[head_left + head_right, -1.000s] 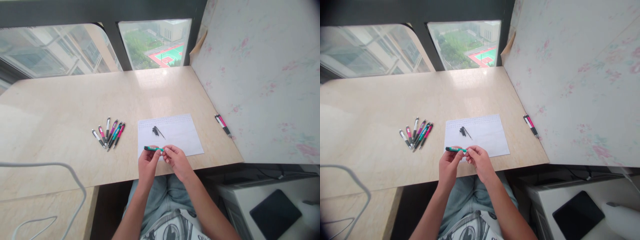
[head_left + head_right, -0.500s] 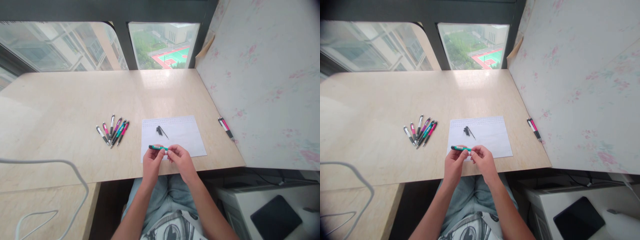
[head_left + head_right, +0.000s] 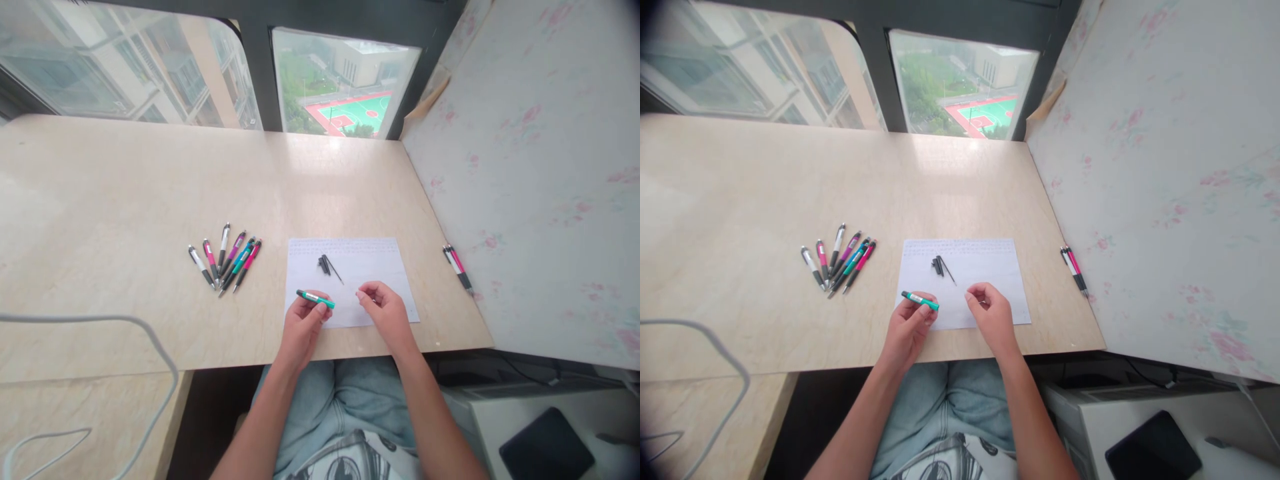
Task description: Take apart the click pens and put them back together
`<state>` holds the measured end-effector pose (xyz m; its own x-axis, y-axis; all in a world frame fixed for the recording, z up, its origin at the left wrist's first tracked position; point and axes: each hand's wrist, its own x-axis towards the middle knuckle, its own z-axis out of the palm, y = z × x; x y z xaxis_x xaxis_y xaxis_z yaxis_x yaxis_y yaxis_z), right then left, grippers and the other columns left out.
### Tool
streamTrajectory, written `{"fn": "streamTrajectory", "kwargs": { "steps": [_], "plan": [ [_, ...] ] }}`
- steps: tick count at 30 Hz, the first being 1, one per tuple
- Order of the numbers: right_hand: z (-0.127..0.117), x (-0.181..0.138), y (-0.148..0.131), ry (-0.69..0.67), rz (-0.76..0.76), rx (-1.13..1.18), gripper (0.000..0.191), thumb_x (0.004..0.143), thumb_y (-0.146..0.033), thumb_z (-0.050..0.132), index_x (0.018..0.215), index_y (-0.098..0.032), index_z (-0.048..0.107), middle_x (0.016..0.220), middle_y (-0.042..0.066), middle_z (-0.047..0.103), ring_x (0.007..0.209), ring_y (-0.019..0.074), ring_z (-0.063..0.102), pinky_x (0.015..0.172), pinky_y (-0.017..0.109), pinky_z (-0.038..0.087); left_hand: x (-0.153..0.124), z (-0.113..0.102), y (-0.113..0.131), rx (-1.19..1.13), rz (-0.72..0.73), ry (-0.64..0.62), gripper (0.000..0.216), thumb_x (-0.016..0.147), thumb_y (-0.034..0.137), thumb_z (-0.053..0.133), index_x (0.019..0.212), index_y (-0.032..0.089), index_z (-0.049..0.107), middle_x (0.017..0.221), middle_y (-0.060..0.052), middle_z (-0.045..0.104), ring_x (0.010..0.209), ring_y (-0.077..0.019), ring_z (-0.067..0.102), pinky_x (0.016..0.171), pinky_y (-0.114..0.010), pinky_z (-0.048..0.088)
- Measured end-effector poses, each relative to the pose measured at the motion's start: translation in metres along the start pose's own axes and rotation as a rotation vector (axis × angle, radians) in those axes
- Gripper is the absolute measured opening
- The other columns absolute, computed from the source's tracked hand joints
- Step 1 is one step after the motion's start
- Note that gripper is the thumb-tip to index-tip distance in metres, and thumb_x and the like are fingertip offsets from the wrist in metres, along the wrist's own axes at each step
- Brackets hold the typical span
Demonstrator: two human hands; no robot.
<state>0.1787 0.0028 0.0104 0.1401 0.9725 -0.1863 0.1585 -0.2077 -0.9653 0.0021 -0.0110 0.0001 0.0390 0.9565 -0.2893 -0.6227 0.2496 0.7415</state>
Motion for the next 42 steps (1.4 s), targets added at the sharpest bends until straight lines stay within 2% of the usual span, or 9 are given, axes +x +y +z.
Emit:
{"fn": "streamTrajectory", "kwargs": {
  "steps": [7, 11, 16, 20, 24, 33, 42],
  "plan": [
    [0.007, 0.013, 0.0, 0.004, -0.013, -0.076, 0.027, 0.083, -0.039, 0.065, 0.101, -0.019, 0.069, 0.088, 0.006, 0.07, 0.08, 0.0206, 0.063, 0.072, 0.033, 0.05, -0.001, 0.003, 0.003, -0.062, -0.035, 0.016, 0.017, 0.076, 0.022, 0.078, 0.09, 0.015, 0.072, 0.082, -0.002, 0.067, 0.067, -0.0087, 0.056, 0.065, -0.022, 0.043],
    [0.01, 0.016, -0.002, 0.021, -0.019, -0.157, 0.025, 0.084, -0.038, 0.063, 0.096, -0.018, 0.072, 0.088, 0.008, 0.073, 0.08, 0.022, 0.066, 0.074, 0.035, 0.052, -0.002, 0.003, 0.004, -0.087, -0.045, 0.026, 0.017, 0.075, 0.021, 0.079, 0.089, 0.016, 0.072, 0.082, -0.002, 0.067, 0.067, -0.0086, 0.056, 0.065, -0.022, 0.043],
    [0.013, 0.031, -0.007, 0.078, -0.18, -0.42, 0.017, 0.085, -0.029, 0.058, 0.088, -0.019, 0.071, 0.087, 0.007, 0.073, 0.077, 0.0212, 0.067, 0.073, 0.034, 0.052, -0.002, 0.001, 0.003, -0.095, -0.053, 0.023, 0.017, 0.076, 0.021, 0.078, 0.091, 0.016, 0.072, 0.083, -0.002, 0.067, 0.068, -0.0087, 0.057, 0.066, -0.022, 0.043],
    [0.02, 0.049, -0.011, 0.04, -0.316, -0.646, 0.015, 0.084, -0.023, 0.055, 0.086, -0.02, 0.069, 0.082, 0.005, 0.071, 0.067, 0.0182, 0.062, 0.069, 0.032, 0.048, -0.001, 0.0, 0.002, -0.093, -0.052, 0.027, 0.018, 0.076, 0.022, 0.078, 0.091, 0.016, 0.072, 0.083, -0.002, 0.067, 0.068, -0.0091, 0.057, 0.067, -0.023, 0.044],
    [0.029, 0.063, -0.014, 0.023, -0.376, -0.767, 0.014, 0.083, -0.018, 0.053, 0.084, -0.02, 0.067, 0.081, 0.004, 0.069, 0.069, 0.0184, 0.06, 0.07, 0.031, 0.044, -0.001, 0.0, 0.001, -0.096, -0.049, 0.026, 0.018, 0.075, 0.023, 0.079, 0.091, 0.016, 0.072, 0.082, -0.002, 0.067, 0.068, -0.0094, 0.057, 0.067, -0.024, 0.044],
    [0.039, 0.069, -0.013, -0.025, -0.352, -0.84, 0.014, 0.085, -0.02, 0.054, 0.083, -0.021, 0.068, 0.084, 0.006, 0.069, 0.078, 0.0206, 0.062, 0.071, 0.031, 0.042, -0.002, 0.004, 0.006, -0.101, -0.067, 0.036, 0.021, 0.072, 0.024, 0.081, 0.089, 0.016, 0.071, 0.081, -0.003, 0.067, 0.068, -0.0098, 0.058, 0.068, -0.025, 0.045],
    [0.031, 0.062, -0.02, 0.013, -0.319, -0.72, 0.018, 0.085, -0.026, 0.054, 0.087, -0.021, 0.071, 0.086, 0.007, 0.07, 0.074, 0.0204, 0.06, 0.075, 0.034, 0.044, -0.002, 0.006, 0.008, -0.093, -0.079, 0.047, 0.023, 0.071, 0.026, 0.081, 0.089, 0.015, 0.07, 0.082, -0.003, 0.066, 0.068, -0.0107, 0.058, 0.069, -0.025, 0.046]
  ]
}}
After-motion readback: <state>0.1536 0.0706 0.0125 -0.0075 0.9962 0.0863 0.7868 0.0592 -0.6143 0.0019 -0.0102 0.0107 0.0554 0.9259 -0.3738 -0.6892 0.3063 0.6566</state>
